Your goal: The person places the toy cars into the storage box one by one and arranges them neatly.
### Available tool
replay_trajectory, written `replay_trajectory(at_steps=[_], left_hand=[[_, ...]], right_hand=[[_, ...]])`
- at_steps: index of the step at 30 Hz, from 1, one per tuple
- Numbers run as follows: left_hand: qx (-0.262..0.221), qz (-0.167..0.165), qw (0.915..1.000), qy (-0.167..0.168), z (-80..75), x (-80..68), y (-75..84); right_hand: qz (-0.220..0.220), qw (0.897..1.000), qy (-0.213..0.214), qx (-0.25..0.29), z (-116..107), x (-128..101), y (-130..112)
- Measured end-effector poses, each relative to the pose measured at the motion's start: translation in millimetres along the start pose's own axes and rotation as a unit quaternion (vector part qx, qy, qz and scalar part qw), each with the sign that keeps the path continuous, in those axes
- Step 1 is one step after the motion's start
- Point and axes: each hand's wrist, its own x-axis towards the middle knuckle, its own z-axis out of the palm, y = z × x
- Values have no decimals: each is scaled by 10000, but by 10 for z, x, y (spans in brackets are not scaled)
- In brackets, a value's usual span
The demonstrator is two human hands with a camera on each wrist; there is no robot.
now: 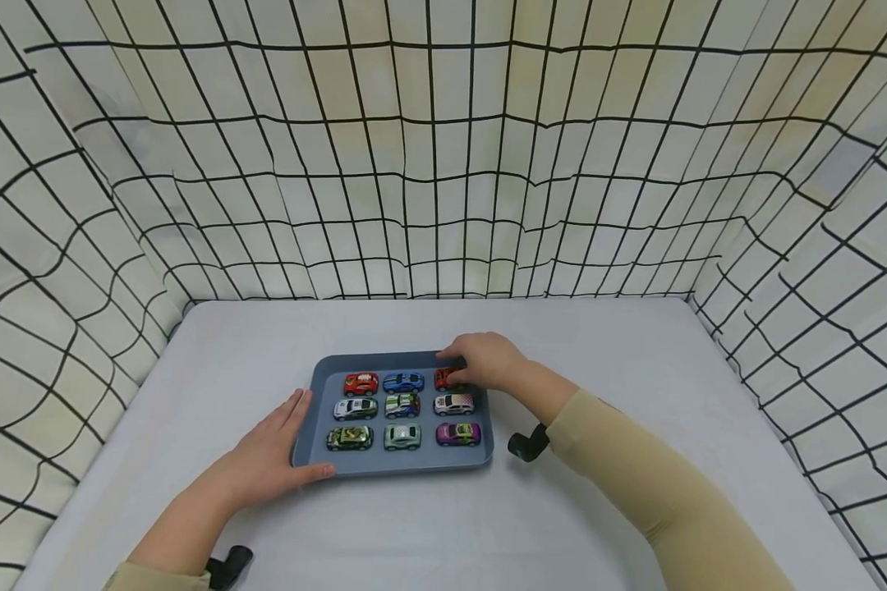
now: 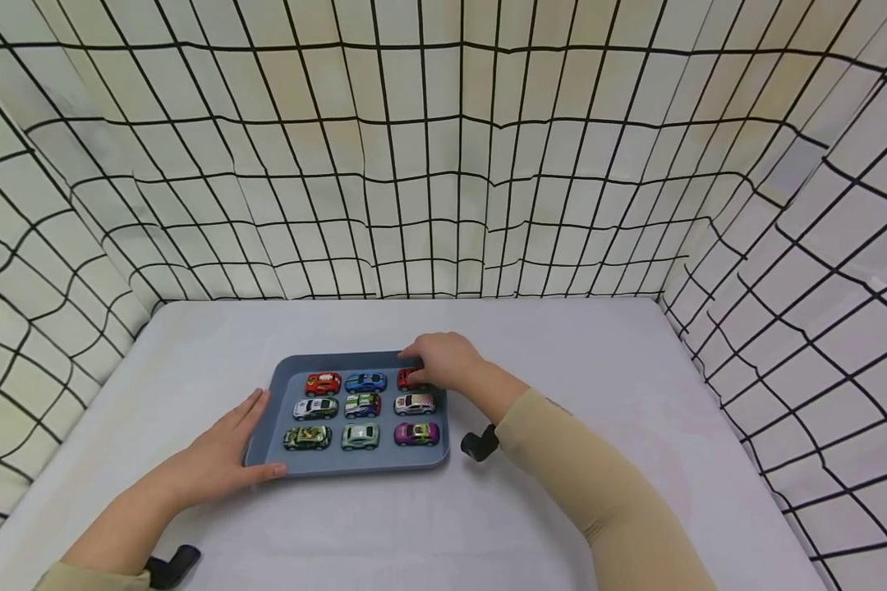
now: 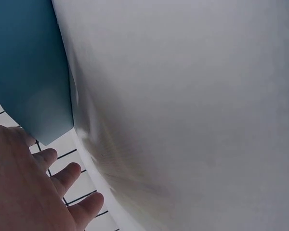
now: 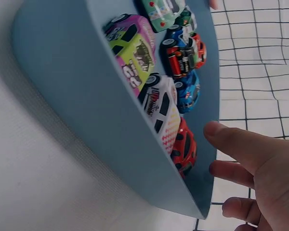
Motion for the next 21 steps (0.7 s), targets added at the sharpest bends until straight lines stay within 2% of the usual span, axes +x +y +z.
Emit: replay_trajectory(at_steps=[5, 12, 17, 21], left_hand=[[-1, 38, 10000, 0, -34, 29, 9], [137, 99, 9996, 224, -72, 79, 10], [363, 219, 9983, 411, -107, 48, 2], [514, 354, 9964, 577, -150, -8, 11]], right_hand=[[69, 9996, 131, 253, -38, -91, 10], [243, 9959, 485, 730, -19, -345, 88], [353, 9932, 812, 751, 88, -598, 176], [419, 9924, 1018, 552, 164, -834, 257]])
